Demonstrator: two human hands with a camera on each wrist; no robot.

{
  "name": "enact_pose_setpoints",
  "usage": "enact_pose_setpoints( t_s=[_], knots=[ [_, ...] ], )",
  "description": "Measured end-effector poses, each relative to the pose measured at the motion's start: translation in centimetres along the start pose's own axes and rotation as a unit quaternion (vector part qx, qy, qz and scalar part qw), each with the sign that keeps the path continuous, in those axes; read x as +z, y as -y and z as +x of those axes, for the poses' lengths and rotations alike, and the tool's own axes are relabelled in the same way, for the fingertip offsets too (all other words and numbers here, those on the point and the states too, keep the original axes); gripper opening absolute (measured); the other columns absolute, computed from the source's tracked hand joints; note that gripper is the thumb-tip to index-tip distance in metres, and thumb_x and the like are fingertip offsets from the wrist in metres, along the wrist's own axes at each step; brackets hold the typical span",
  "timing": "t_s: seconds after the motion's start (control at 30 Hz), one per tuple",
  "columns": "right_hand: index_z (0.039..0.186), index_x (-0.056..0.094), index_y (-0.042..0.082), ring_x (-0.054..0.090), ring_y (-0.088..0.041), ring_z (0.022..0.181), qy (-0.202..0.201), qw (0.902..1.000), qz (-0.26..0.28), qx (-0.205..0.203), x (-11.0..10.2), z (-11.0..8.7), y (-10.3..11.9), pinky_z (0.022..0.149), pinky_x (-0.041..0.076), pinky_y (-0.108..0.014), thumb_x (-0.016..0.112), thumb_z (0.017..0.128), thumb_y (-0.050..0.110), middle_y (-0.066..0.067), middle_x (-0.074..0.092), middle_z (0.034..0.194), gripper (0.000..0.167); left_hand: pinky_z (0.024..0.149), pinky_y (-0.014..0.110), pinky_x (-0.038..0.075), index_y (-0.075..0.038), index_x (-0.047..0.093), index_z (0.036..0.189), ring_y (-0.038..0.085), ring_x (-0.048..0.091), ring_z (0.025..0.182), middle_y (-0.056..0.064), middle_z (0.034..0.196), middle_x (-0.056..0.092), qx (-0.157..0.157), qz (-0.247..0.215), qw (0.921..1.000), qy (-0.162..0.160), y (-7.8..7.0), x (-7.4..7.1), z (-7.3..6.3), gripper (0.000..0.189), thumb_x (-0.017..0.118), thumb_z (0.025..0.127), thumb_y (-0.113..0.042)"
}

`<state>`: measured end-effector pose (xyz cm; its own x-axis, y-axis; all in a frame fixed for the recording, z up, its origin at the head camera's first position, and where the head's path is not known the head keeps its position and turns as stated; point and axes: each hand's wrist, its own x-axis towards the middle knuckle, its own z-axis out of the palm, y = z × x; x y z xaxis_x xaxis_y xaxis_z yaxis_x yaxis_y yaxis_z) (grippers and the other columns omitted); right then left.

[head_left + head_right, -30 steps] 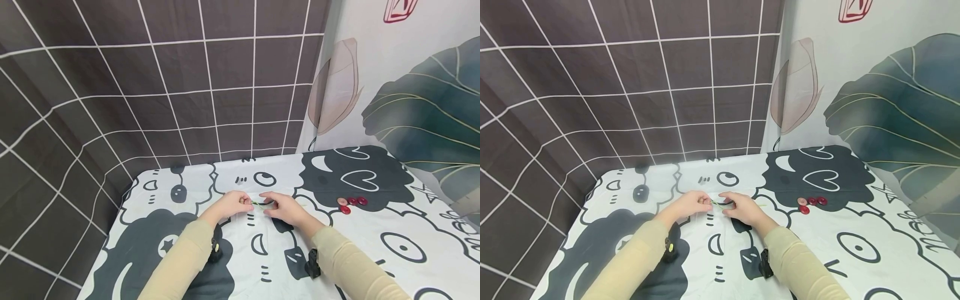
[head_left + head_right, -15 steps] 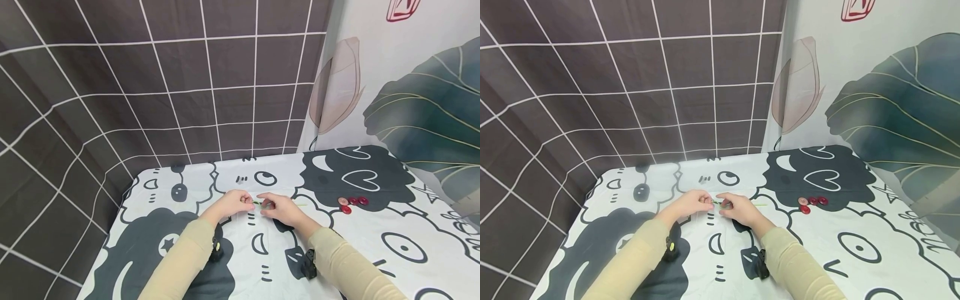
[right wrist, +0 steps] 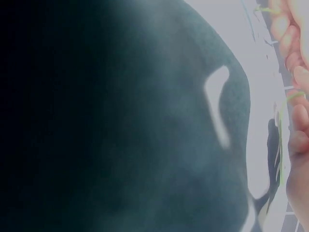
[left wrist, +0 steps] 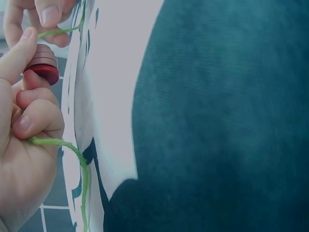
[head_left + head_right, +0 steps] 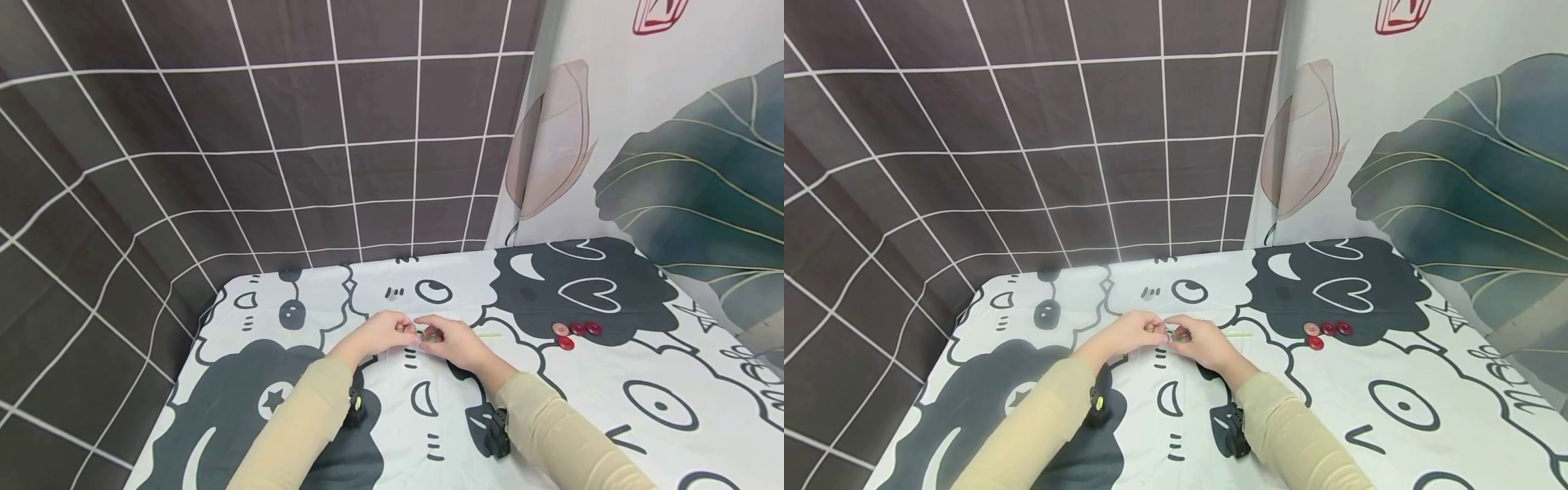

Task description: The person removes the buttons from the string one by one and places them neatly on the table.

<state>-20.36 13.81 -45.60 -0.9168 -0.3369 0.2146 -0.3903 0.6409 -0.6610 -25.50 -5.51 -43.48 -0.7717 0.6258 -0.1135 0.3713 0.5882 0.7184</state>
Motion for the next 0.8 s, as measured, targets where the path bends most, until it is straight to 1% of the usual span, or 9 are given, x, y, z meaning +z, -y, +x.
enact_pose_setpoints(
  t_s=[0.2, 0.43, 0.67, 0.8],
  knots=[
    [0.119, 0.062, 0.017, 0.048, -0.004, 0.063, -0.001, 0.9999, -0.003, -0.01, 0.18, 0.14, 0.34, 0.058, 0.041, -0.024, 0.072, 0.082, 0.021, 0.009, 0.062, 0.082, 0.039, 0.058, 0.025, 0.037, -0.015, 0.062, 0.082, 0.01, 0.047, 0.063, -0.005, 0.066, 0.05, -0.017, -0.023, 0.9996, 0.004, -0.07, 0.19, 0.08, 0.02, 0.069, 0.083, -0.033],
    [0.115, 0.063, 0.016, 0.047, -0.004, 0.063, -0.016, 0.9994, -0.024, -0.02, 0.35, 0.27, 0.41, 0.058, 0.041, -0.023, 0.071, 0.083, 0.02, 0.009, 0.06, 0.078, 0.033, 0.059, 0.025, 0.038, -0.013, 0.062, 0.082, 0.011, 0.047, 0.064, -0.005, 0.066, 0.05, -0.011, -0.035, 0.9993, 0.007, -0.09, 0.36, 0.31, 0.02, 0.07, 0.083, -0.031],
    [0.115, 0.062, 0.015, 0.05, -0.004, 0.061, -0.022, 0.9993, -0.031, -0.006, 0.55, 0.22, 0.52, 0.058, 0.042, -0.023, 0.069, 0.084, 0.02, 0.009, 0.061, 0.076, 0.032, 0.059, 0.024, 0.037, -0.014, 0.061, 0.081, 0.01, 0.045, 0.064, -0.006, 0.065, 0.047, -0.003, -0.017, 0.9998, 0.003, -0.21, 0.43, 0.45, 0.02, 0.069, 0.083, -0.032],
    [0.115, 0.061, 0.014, 0.048, -0.003, 0.059, -0.019, 0.9993, -0.032, 0.004, 0.65, 0.17, 0.62, 0.056, 0.041, -0.023, 0.068, 0.085, 0.018, 0.01, 0.058, 0.073, 0.031, 0.058, 0.024, 0.037, -0.014, 0.061, 0.081, 0.009, 0.045, 0.063, -0.006, 0.064, 0.047, -0.002, -0.019, 0.9998, 0.003, -0.22, 0.45, 0.41, 0.02, 0.07, 0.083, -0.032]
  ],
)
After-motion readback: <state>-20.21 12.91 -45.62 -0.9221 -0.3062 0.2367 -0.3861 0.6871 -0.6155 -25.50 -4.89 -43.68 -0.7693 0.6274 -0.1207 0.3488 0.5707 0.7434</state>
